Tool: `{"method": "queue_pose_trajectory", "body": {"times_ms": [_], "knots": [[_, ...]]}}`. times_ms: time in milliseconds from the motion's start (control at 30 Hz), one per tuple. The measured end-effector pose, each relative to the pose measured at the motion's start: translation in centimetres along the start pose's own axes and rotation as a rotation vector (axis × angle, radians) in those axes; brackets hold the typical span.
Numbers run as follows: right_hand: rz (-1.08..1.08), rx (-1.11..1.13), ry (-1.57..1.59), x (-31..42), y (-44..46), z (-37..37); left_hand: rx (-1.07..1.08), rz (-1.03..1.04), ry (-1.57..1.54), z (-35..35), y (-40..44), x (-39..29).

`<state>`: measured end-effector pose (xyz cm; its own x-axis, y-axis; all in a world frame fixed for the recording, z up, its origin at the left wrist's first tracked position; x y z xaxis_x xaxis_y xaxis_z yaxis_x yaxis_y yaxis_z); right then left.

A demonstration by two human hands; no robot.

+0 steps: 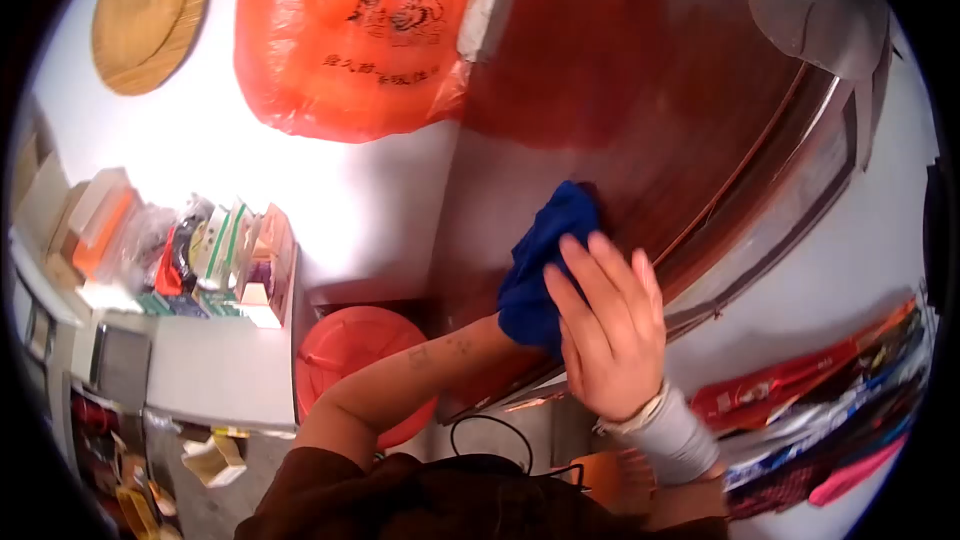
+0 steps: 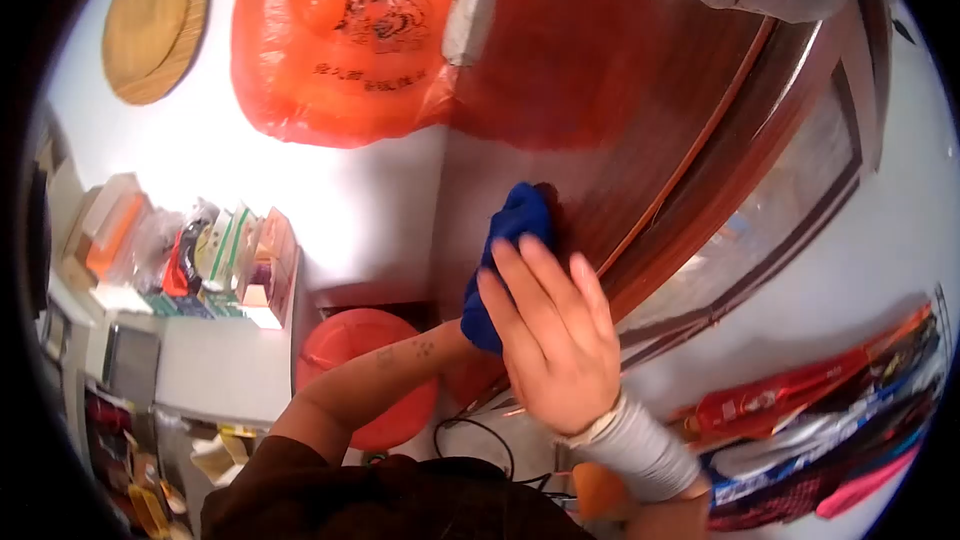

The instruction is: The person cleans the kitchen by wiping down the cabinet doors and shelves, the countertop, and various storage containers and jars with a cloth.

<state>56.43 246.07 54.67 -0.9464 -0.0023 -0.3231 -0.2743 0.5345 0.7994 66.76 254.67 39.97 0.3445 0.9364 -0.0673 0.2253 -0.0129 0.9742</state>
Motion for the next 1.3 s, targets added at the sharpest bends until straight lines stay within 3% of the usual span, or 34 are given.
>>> {"method": "queue_pose_trajectory", "body": {"times_ms": [167, 200, 300, 400, 467, 533, 667, 700, 733, 767, 900, 933, 1033, 1100, 1167, 1233, 1300], "knots": [[-0.258, 0.496, -0.24, 0.7, 3.5, 5.4, -0.29, -0.181, -0.044, -7.8, 10.1, 4.0], [-0.186, 0.576, -0.234, -0.2, 3.4, 6.1, -0.337, -0.194, -0.086, -8.9, 11.3, 4.7], [-0.192, 0.685, -0.422, -2.1, 2.4, 7.6, -0.316, -0.055, -0.167, -6.7, 8.0, 4.7], [-0.115, 0.67, -0.623, -2.6, 5.1, 6.3, -0.292, 0.084, -0.265, -5.6, 7.5, 4.9], [-0.043, 0.574, -0.775, -3.7, 7.5, 4.8, -0.272, -0.122, -0.098, -6.1, 10.9, 8.2], [-0.02, 0.547, -0.871, -4.4, 8.5, 4.0, -0.33, -0.027, 0.147, -9.4, 16.6, 9.6], [0.012, 0.543, -0.899, -4.2, 8.1, 4.4, -0.452, -0.182, -0.361, -8.2, 26.5, 20.2], [0.016, 0.54, -0.918, -4.3, 8.3, 4.1, -0.497, -0.089, -0.007, -9.1, 29.7, 22.8], [0.047, 0.537, -0.918, -4.3, 8.5, 3.9, -0.237, -0.141, 0.133, -11.2, 33.0, 23.6], [0.08, 0.536, -0.916, -4.4, 8.5, 3.7, -0.239, -0.136, 0.117, -11.2, 33.8, 24.5], [0.167, 0.375, -0.926, -5.0, 10.1, 2.1, -0.664, -0.319, 0.341, -14.3, 35.6, 27.3], [0.138, 0.326, -0.88, -4.7, 10.6, 1.8, -0.668, -0.316, 0.335, -14.7, 36.2, 25.5], [0.013, 0.287, -0.832, -3.8, 9.8, 2.2, -0.394, -0.146, 0.46, -11.8, 35.0, 15.8], [-0.06, 0.047, -0.687, -2.9, 9.6, 0.5, -0.727, -0.077, -0.232, -12.6, 30.0, 11.2], [-0.061, -0.046, -0.665, -2.6, 9.7, -0.5, -0.101, 0.05, -0.226, -9.7, 27.0, 7.1], [0.012, -0.032, -0.727, -2.5, 9.6, -0.2, -0.245, 0.113, -0.248, -7.5, 18.7, 4.7], [0.056, -0.004, -0.761, -2.6, 8.5, 1.0, -0.216, 0.126, -0.29, -5.0, 10.0, 3.8]]}}
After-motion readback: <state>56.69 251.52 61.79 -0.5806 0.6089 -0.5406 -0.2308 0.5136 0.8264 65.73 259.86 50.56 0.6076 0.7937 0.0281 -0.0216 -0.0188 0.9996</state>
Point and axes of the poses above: each hand's wrist, its own y-axis towards the middle knuckle, its own z-axis out of the palm, x = y × z, the point moved 8 cm from there along y, towards the middle knuckle, and after that the axes turned 15 degrees about -x, right-handed, at the moved point
